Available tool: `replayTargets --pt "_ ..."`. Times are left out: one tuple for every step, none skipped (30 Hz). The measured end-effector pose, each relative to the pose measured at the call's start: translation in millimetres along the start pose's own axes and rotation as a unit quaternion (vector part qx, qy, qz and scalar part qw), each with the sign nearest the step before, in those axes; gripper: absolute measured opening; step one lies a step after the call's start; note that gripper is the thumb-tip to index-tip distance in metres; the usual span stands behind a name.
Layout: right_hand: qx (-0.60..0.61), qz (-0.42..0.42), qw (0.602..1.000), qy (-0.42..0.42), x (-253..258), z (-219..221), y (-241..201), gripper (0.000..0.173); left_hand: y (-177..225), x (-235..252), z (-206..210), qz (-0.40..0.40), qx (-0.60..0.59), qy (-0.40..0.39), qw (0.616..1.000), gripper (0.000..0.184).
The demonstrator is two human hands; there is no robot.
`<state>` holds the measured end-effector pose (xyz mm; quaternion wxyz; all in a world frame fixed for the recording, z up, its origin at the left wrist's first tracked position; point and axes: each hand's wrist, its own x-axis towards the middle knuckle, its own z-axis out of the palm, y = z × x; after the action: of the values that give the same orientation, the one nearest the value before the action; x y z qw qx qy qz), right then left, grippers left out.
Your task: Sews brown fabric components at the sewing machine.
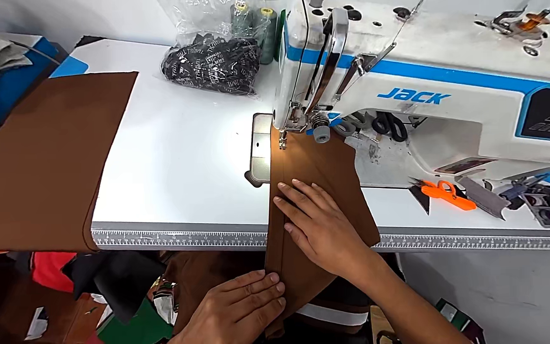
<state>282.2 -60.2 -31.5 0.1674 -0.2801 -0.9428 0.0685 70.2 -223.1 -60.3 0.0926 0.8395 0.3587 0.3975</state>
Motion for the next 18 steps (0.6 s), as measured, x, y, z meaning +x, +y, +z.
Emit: replayTargets --pt "0.009 0.007 1.000 0.008 1.6 -0.4 0.9 0.046 0.6 0.1 -0.4 -0.001 -0.008 0.009 1.000 0.017" --pt "0.020 0.013 1.000 0.016 3.1 -0.9 2.2 0.045 1.7 0.4 -0.2 -0.001 -0.016 0.023 1.000 0.017" --pt "0.029 0.016 0.999 0.025 4.3 -1.2 3.6 0.043 3.0 1.0 0.2 -0.001 -0.023 0.038 0.999 0.017" --pt "0.035 0.018 0.999 0.033 5.5 -1.2 4.9 0.042 4.6 2.4 0.6 0.000 -0.028 0.054 0.998 0.017" --pt "0.037 0.016 0.998 0.040 6.5 -1.2 5.8 0.040 6.2 4.0 1.2 0.002 -0.030 0.067 0.997 0.017" --pt "0.036 0.011 0.998 0.050 7.2 -1.0 6.1 0.038 7.6 5.4 1.9 0.004 -0.032 0.076 0.997 0.017" --pt "0.028 0.004 0.998 0.060 8.0 -0.7 6.1 0.036 8.6 6.6 2.8 0.005 -0.032 0.081 0.996 0.017" --pt "0.017 -0.007 0.997 0.069 8.6 -0.7 6.1 0.035 9.3 7.4 4.0 0.005 -0.031 0.085 0.996 0.017" --pt "0.004 -0.023 0.997 0.074 8.6 -1.1 6.3 0.033 9.8 7.6 5.3 0.006 -0.031 0.087 0.996 0.017" --pt "-0.007 -0.044 0.995 0.086 8.5 -1.0 6.7 0.031 10.0 7.8 6.2 0.006 -0.032 0.089 0.995 0.016" --pt "-0.016 -0.065 0.993 0.097 7.9 -0.5 6.9 0.029 10.0 7.7 6.7 0.005 -0.032 0.090 0.995 0.016" --pt "-0.025 -0.083 0.990 0.111 6.9 0.5 6.4 0.028 9.9 7.2 6.9 0.004 -0.030 0.088 0.996 0.016" --pt "-0.035 -0.095 0.987 0.124 5.8 2.2 5.5 0.027 9.7 6.5 7.1 0.003 -0.026 0.088 0.996 0.016" --pt "-0.046 -0.102 0.984 0.135 4.8 4.2 4.4 0.025 9.5 5.7 7.4 0.001 -0.022 0.087 0.996 0.017" --pt "-0.054 -0.102 0.983 0.146 3.8 6.4 3.3 0.024 9.5 5.1 7.3 0.000 -0.018 0.086 0.996 0.017" --pt "-0.055 -0.098 0.982 0.152 3.3 8.3 2.1 0.023 9.6 4.8 6.9 -0.002 -0.017 0.084 0.996 0.017" --pt "-0.054 -0.089 0.983 0.154 3.1 9.3 0.4 0.024 9.6 4.9 6.1 -0.004 -0.016 0.083 0.996 0.017" --pt "-0.050 -0.075 0.984 0.154 2.8 9.7 -2.1 0.024 9.5 5.2 4.9 -0.004 -0.013 0.081 0.997 0.017"
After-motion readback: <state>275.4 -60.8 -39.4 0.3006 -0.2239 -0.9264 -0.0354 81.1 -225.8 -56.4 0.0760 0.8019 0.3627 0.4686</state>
